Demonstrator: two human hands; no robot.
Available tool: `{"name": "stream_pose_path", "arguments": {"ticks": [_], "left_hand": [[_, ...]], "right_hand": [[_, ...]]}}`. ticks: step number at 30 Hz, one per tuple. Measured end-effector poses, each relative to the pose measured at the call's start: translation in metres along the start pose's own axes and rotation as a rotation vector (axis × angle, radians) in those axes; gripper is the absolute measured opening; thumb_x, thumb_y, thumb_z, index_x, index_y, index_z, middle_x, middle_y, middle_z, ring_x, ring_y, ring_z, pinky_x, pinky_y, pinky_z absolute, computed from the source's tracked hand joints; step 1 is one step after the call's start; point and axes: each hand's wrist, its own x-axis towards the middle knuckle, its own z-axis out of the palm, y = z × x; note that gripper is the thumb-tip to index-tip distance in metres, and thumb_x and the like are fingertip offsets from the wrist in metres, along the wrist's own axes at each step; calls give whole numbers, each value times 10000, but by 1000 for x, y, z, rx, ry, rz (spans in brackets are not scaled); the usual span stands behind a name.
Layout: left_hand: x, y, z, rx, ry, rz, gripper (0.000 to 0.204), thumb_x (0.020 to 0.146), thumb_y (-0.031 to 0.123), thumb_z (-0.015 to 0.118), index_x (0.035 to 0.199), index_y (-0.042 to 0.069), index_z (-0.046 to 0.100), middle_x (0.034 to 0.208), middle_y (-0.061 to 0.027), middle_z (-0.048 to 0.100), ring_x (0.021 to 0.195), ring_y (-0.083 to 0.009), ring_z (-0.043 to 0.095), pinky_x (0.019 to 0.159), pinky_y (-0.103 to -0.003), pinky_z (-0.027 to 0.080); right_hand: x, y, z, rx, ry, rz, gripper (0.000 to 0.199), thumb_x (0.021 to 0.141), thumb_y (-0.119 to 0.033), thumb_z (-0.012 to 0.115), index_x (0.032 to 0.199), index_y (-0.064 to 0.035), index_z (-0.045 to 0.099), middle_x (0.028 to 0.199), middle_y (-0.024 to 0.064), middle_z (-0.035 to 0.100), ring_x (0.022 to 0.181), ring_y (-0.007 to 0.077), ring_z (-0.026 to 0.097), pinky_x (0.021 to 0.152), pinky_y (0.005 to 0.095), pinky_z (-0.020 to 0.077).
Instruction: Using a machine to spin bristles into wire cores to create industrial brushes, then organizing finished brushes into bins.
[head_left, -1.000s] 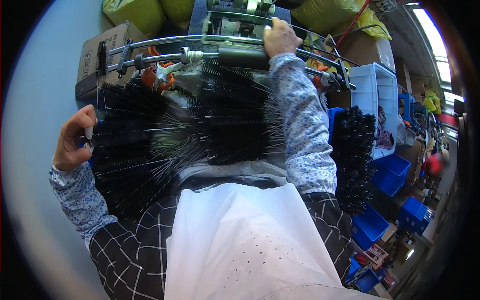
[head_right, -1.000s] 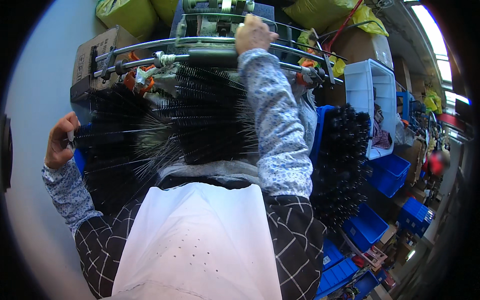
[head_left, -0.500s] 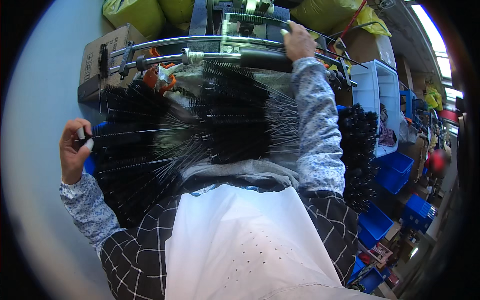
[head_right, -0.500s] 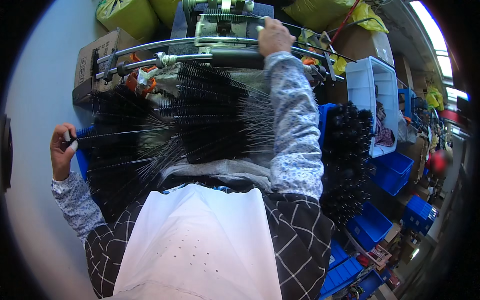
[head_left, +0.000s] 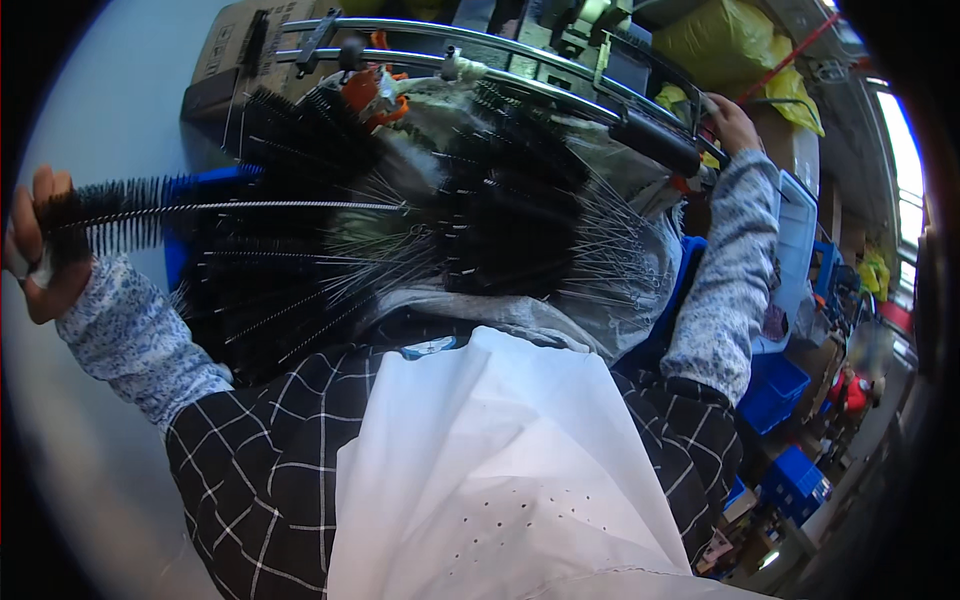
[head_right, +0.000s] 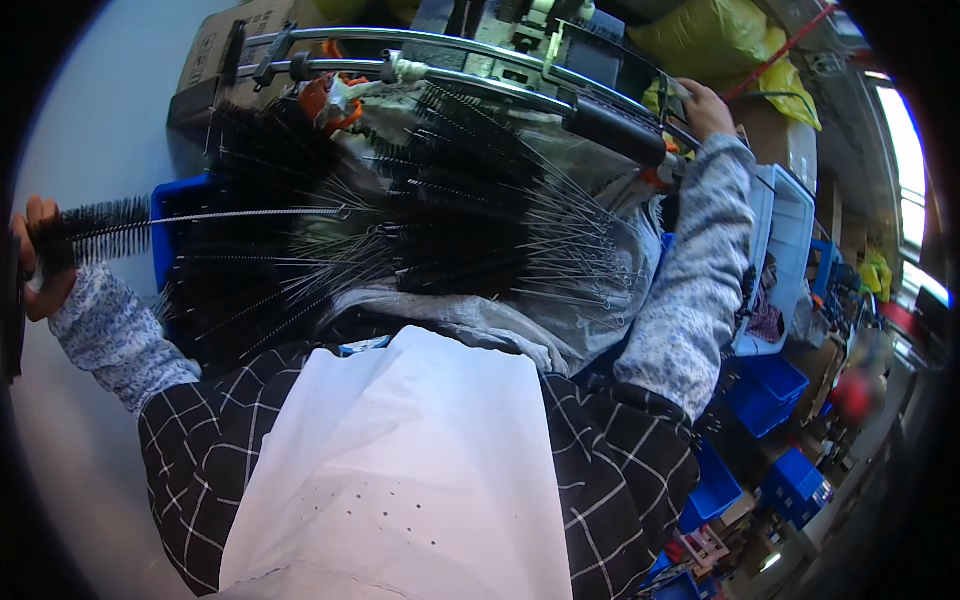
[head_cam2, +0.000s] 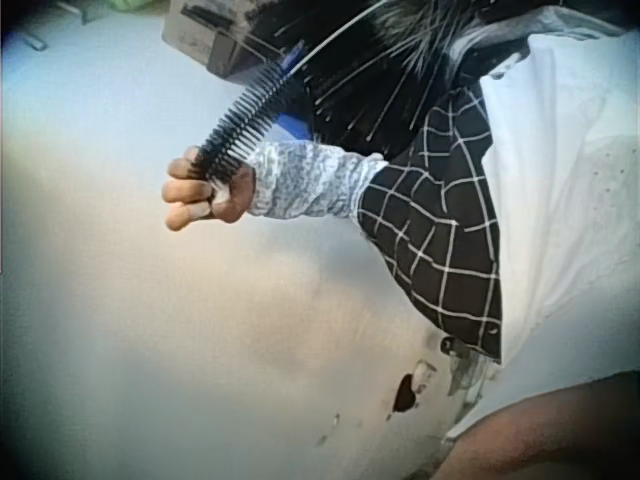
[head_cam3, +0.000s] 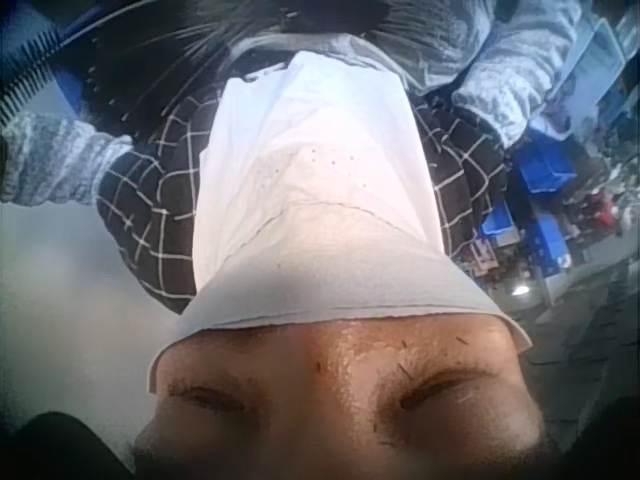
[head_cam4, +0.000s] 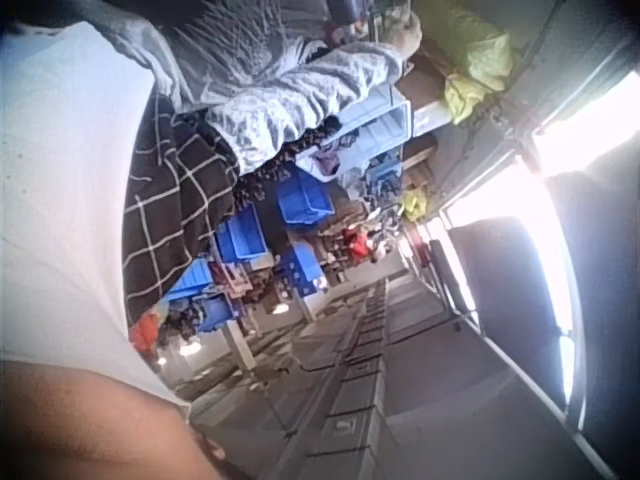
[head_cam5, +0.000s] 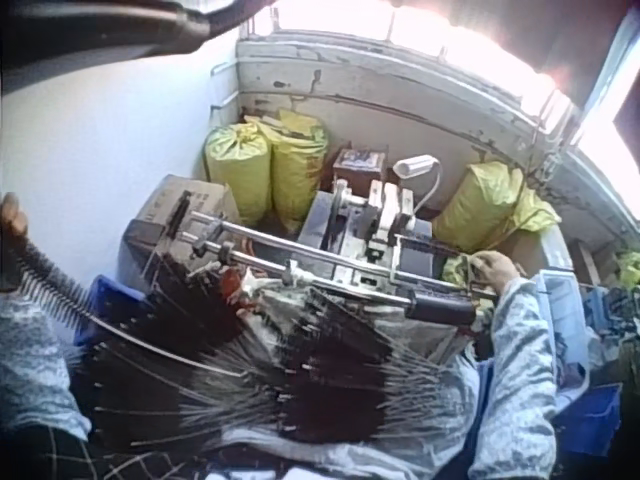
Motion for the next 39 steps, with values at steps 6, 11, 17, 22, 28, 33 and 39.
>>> {"name": "stream_pose_path", "arguments": {"ticks": [6,11,17,22,28,33,39], "left_hand": [[19,-18,-2,249,-443,260,39,788,34,450,819,58,454,828,-77,464,749,-150,457,618,-263,373],[-11,85,129,-1331,-921,-113,229,666,-37,518,740,124,374,834,-61,440,749,-145,406,620,-273,340],[-47,118,152,-999,-885,226,441,630,-19,568,1006,63,352,1012,-136,412,870,-195,451,729,-287,401],[-36,61,82,-215,-1396,-115,632,599,83,666,1129,45,324,1114,-147,394,1077,-269,398,914,-336,308],[-70,23,19,142,-1633,-582,429,592,52,624,976,45,434,880,-135,489,858,-263,484,779,-304,375],[-68,20,17,39,-1540,-672,366,603,37,588,937,49,440,820,-88,470,798,-199,474,743,-270,369],[-56,-11,-9,-534,-996,-712,279,609,76,552,866,55,444,789,-17,428,683,-108,425,637,-207,345]], "right_hand": [[-94,-57,-69,453,-241,-158,317,819,-217,511,1071,-24,526,956,72,571,927,141,502,827,255,375],[-133,-168,-60,652,-498,-575,422,835,-228,475,1205,-52,374,1079,109,496,988,194,481,828,293,410],[-163,-256,-22,795,-370,-643,386,798,-224,539,1114,-27,440,959,157,545,876,229,534,760,314,434],[-84,-161,15,-73,494,-296,287,767,-208,550,1035,-106,539,869,73,587,737,226,551,678,336,439],[-44,-133,36,-303,409,-35,302,800,-353,455,1069,-238,532,831,10,572,871,209,475,767,391,330],[-39,-132,38,-270,358,-27,325,773,-309,493,1090,-244,519,875,-20,568,878,193,469,777,368,322],[-19,-122,44,-292,310,-121,323,821,-288,435,1143,-281,461,966,6,541,954,191,443,809,395,299]]}}
